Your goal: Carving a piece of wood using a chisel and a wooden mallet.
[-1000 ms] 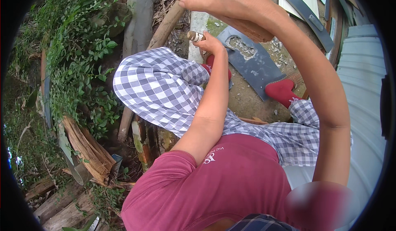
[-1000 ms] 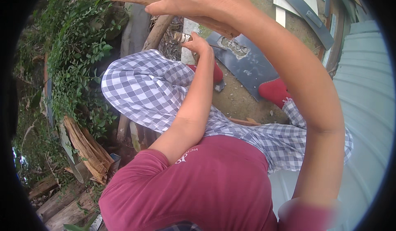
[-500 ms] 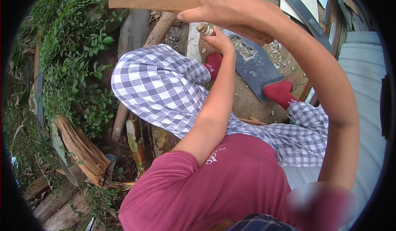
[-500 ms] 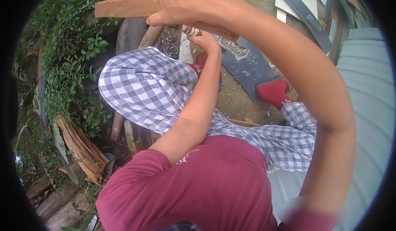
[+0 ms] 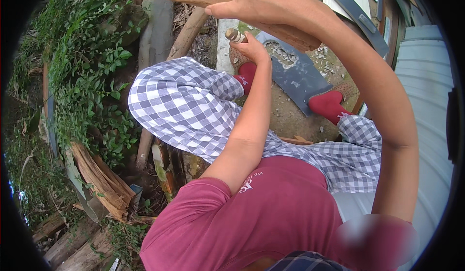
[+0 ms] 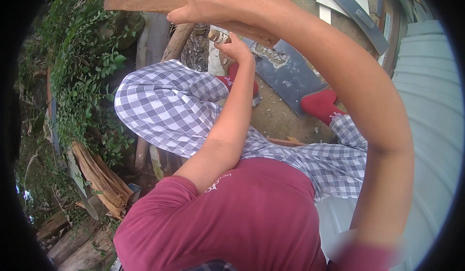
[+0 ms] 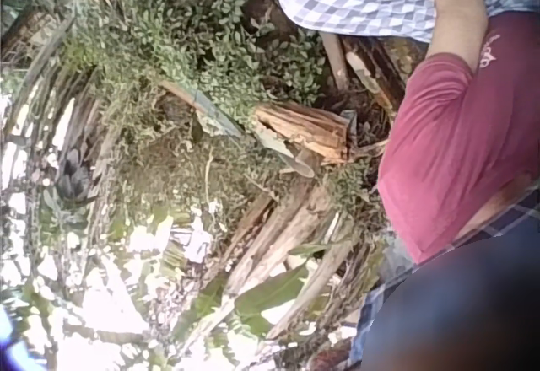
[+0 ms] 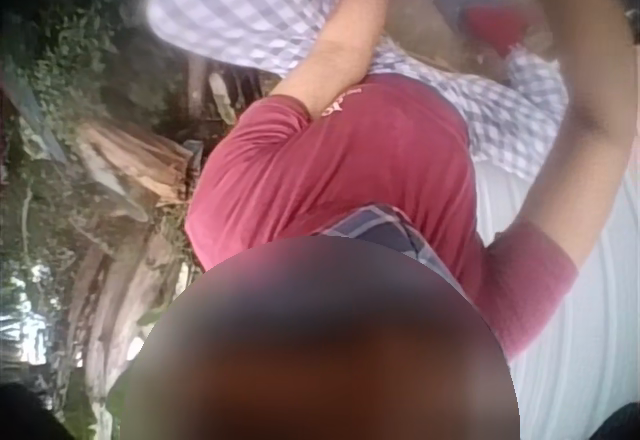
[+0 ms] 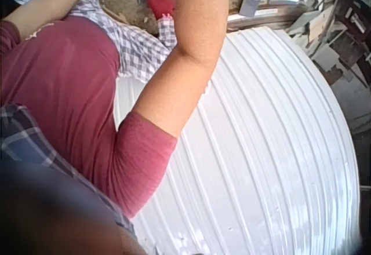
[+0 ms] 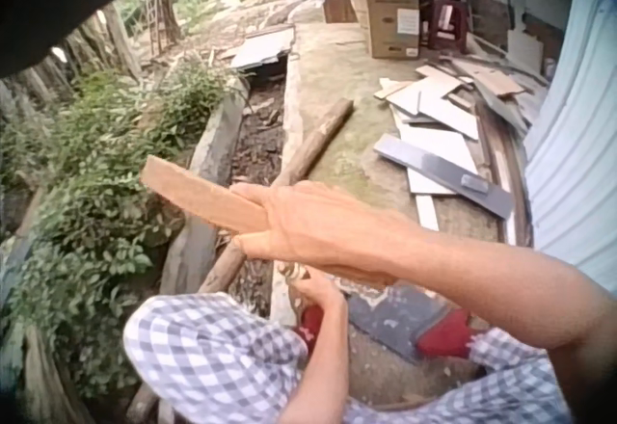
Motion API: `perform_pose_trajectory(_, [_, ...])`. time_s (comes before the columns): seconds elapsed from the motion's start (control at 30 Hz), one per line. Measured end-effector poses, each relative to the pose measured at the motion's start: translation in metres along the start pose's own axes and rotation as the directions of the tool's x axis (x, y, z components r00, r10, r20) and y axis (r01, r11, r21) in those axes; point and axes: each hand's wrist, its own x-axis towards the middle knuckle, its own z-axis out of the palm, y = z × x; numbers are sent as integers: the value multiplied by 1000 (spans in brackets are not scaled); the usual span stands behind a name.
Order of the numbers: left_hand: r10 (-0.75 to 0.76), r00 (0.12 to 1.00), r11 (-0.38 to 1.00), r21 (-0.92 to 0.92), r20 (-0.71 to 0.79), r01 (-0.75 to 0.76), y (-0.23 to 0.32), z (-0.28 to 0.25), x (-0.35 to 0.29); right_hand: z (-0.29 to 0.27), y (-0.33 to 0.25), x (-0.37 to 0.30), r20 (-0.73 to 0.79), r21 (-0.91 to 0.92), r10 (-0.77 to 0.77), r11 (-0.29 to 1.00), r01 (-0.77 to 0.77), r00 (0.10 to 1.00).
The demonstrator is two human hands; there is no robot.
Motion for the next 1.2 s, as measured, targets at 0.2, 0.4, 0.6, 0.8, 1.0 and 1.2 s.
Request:
perform_pose_trajectory(0.2, [-68,993,968,-235,100,89,2,0,-8,58,92,-14,161,-391,209,911,-132,965])
perform_pose_trajectory(0.4, [-48,998,998,-28,-48,47,-19,1,16,21,91,-64,89,103,266,956,-275,960])
perform_pose_trajectory(0.6, [-192,975,981,-54,-107,188,-29,-5,46,17,88,-150,76,619,607,594,-514,791])
perform_pose_trajectory(0.8, [-166,983,985,-64,-73,161,-28,0,34,16,113,-155,-92,374,582,772,-513,808])
perform_pose_trajectory(1.0, [-1,1000,1000,-21,-25,0,-18,-10,15,-50,17,-58,-73,33,110,994,-108,991])
perform_pose_trajectory(1.2, [-45,997,997,61,55,42,7,-3,-13,12,21,-12,-222,-105,-153,986,133,963])
